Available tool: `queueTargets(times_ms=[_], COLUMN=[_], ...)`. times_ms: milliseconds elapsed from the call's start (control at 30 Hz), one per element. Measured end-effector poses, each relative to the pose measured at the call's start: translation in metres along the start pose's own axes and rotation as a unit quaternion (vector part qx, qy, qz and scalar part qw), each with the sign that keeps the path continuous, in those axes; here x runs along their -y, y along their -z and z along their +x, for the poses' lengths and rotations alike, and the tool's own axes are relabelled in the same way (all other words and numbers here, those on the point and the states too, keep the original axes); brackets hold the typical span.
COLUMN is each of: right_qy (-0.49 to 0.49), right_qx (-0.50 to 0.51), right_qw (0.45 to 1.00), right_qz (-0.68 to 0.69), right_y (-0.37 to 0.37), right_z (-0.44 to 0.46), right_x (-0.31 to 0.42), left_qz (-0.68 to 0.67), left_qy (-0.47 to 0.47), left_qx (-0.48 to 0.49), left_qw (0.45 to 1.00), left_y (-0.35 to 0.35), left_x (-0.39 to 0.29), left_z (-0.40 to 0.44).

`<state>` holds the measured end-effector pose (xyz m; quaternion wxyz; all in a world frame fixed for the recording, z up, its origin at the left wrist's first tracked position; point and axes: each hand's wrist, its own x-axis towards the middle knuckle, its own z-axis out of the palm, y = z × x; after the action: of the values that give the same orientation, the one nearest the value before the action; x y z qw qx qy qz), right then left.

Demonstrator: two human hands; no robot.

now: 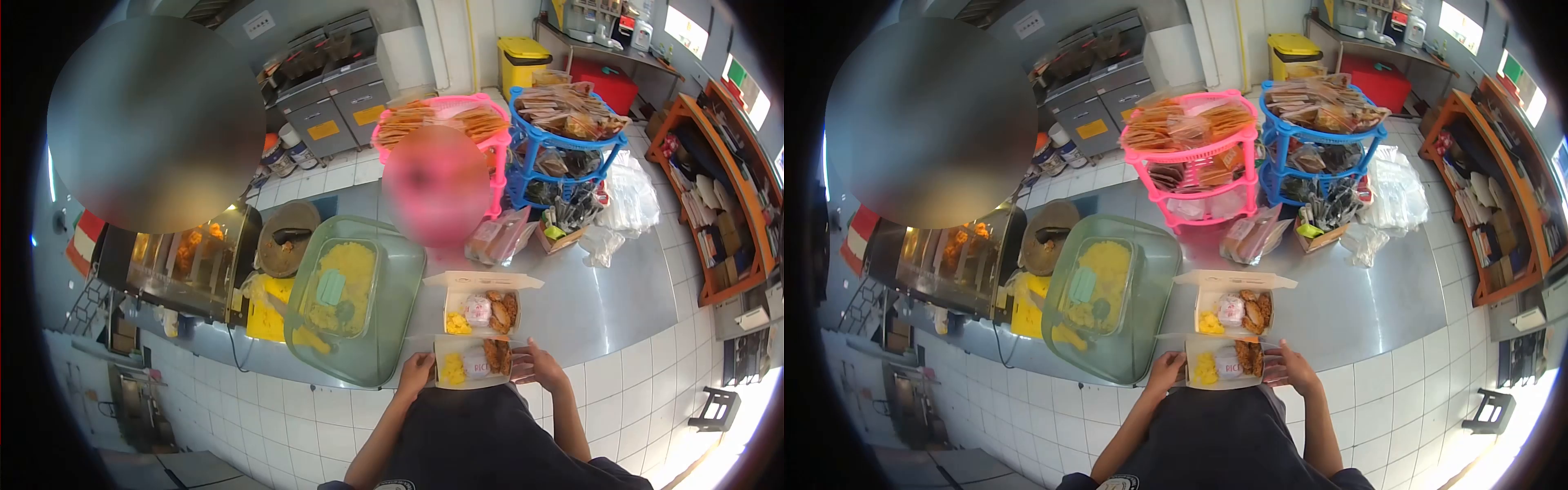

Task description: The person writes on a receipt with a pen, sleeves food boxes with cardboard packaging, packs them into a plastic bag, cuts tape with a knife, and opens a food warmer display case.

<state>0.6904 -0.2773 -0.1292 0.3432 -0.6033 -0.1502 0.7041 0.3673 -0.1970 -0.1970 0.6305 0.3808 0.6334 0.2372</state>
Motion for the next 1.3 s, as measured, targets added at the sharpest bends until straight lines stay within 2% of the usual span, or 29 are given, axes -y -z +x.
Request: queueTargets(times_ms=[67, 133, 233, 300, 333, 367, 433, 467, 500, 533, 567, 600, 667, 700, 733, 767, 800, 833, 867, 933, 967, 1000, 1033, 1100, 1133, 1233, 1267, 1300], right_qy=[0.0, -0.002, 0.069, 0.112, 0.11, 0.097, 0.075, 0.079, 0.099, 0.152, 0.275, 0.288, 0.257, 0.243, 0.234, 0.228, 0.22, 0.213, 0.203, 0.178, 0.164, 0.148, 0.131, 0.101, 0.089, 0.088, 0.108, 0.144], right_qx=[-0.023, -0.052, -0.118, -0.199, -0.266, -0.28, -0.381, -0.449, -0.488, -0.507, -0.548, -0.548, -0.484, -0.428, -0.368, -0.303, -0.241, -0.181, -0.125, -0.049, -0.021, -0.001, 0.018, 0.049, 0.066, 0.12, 0.146, 0.178], right_qw=[0.999, 0.996, 0.972, 0.948, 0.928, 0.928, 0.907, 0.877, 0.864, 0.847, 0.787, 0.785, 0.827, 0.852, 0.868, 0.877, 0.878, 0.873, 0.864, 0.833, 0.813, 0.791, 0.767, 0.722, 0.7, 0.636, 0.614, 0.588], right_qz=[0.042, 0.067, 0.193, 0.222, 0.238, 0.224, 0.163, 0.155, 0.08, 0.045, 0.07, 0.008, -0.122, -0.181, -0.239, -0.296, -0.351, -0.399, -0.443, -0.522, -0.559, -0.594, -0.627, -0.683, -0.705, -0.758, -0.768, -0.776], right_y=[-0.002, 0.0, 0.001, 0.013, 0.018, 0.016, 0.017, 0.032, 0.04, 0.083, 0.066, 0.036, -0.028, -0.06, -0.092, -0.124, -0.154, -0.185, -0.214, -0.267, -0.289, -0.308, -0.326, -0.353, -0.368, -0.403, -0.417, -0.436], right_z=[0.005, 0.01, 0.011, 0.02, 0.026, 0.016, 0.016, 0.035, 0.037, 0.062, 0.068, 0.076, 0.094, 0.105, 0.115, 0.126, 0.135, 0.145, 0.153, 0.169, 0.178, 0.186, 0.193, 0.202, 0.206, 0.223, 0.236, 0.251], right_x=[-0.003, -0.005, -0.019, -0.053, -0.074, -0.082, -0.118, -0.157, -0.189, -0.259, -0.264, -0.263, -0.263, -0.26, -0.258, -0.255, -0.253, -0.25, -0.249, -0.25, -0.255, -0.26, -0.268, -0.279, -0.286, -0.302, -0.308, -0.312], left_qz=[0.041, 0.028, 0.023, 0.062, 0.045, 0.024, 0.046, 0.13, 0.217, 0.305, 0.287, 0.269, 0.174, 0.066, 0.084, 0.077, 0.112, 0.235, 0.187, -0.004, -0.111, 0.03, 0.168, 0.331, 0.23, -0.021, -0.301, -0.338], left_qy=[-0.05, -0.073, -0.126, -0.171, -0.144, -0.115, 0.027, -0.006, -0.036, -0.065, -0.093, -0.124, -0.137, 0.066, -0.034, -0.029, 0.095, 0.104, 0.148, 0.154, 0.084, -0.024, -0.128, -0.003, 0.121, 0.069, 0.054, 0.068], left_qx=[-0.001, 0.001, -0.003, -0.034, -0.014, 0.003, 0.13, 0.112, 0.099, 0.091, 0.051, 0.015, -0.156, -0.145, -0.203, -0.26, -0.281, -0.285, -0.228, -0.208, -0.194, -0.206, -0.214, -0.091, -0.147, -0.223, -0.293, -0.326], left_qw=[0.998, 0.997, 0.992, 0.983, 0.989, 0.993, 0.99, 0.985, 0.971, 0.946, 0.952, 0.955, 0.963, 0.985, 0.975, 0.962, 0.949, 0.923, 0.944, 0.966, 0.971, 0.978, 0.954, 0.939, 0.954, 0.972, 0.906, 0.88], left_y=[-0.004, -0.011, -0.018, -0.009, -0.004, 0.005, 0.038, 0.059, 0.079, 0.097, 0.119, 0.146, 0.191, 0.224, 0.25, 0.273, 0.298, 0.325, 0.348, 0.382, 0.396, 0.406, 0.42, 0.461, 0.473, 0.537, 0.554, 0.572], left_x=[0.011, -0.006, -0.007, 0.011, 0.015, 0.015, -0.008, 0.005, 0.027, 0.047, 0.062, 0.076, 0.104, 0.124, 0.156, 0.195, 0.21, 0.258, 0.261, 0.335, 0.359, 0.377, 0.39, 0.4, 0.393, 0.404, 0.407, 0.411], left_z=[0.018, 0.018, 0.015, 0.006, -0.006, -0.028, -0.067, -0.075, -0.083, -0.088, -0.096, -0.108, -0.125, -0.128, -0.13, -0.127, -0.13, -0.125, -0.138, -0.138, -0.144, -0.151, -0.159, -0.167, -0.175, -0.207, -0.22, -0.231])
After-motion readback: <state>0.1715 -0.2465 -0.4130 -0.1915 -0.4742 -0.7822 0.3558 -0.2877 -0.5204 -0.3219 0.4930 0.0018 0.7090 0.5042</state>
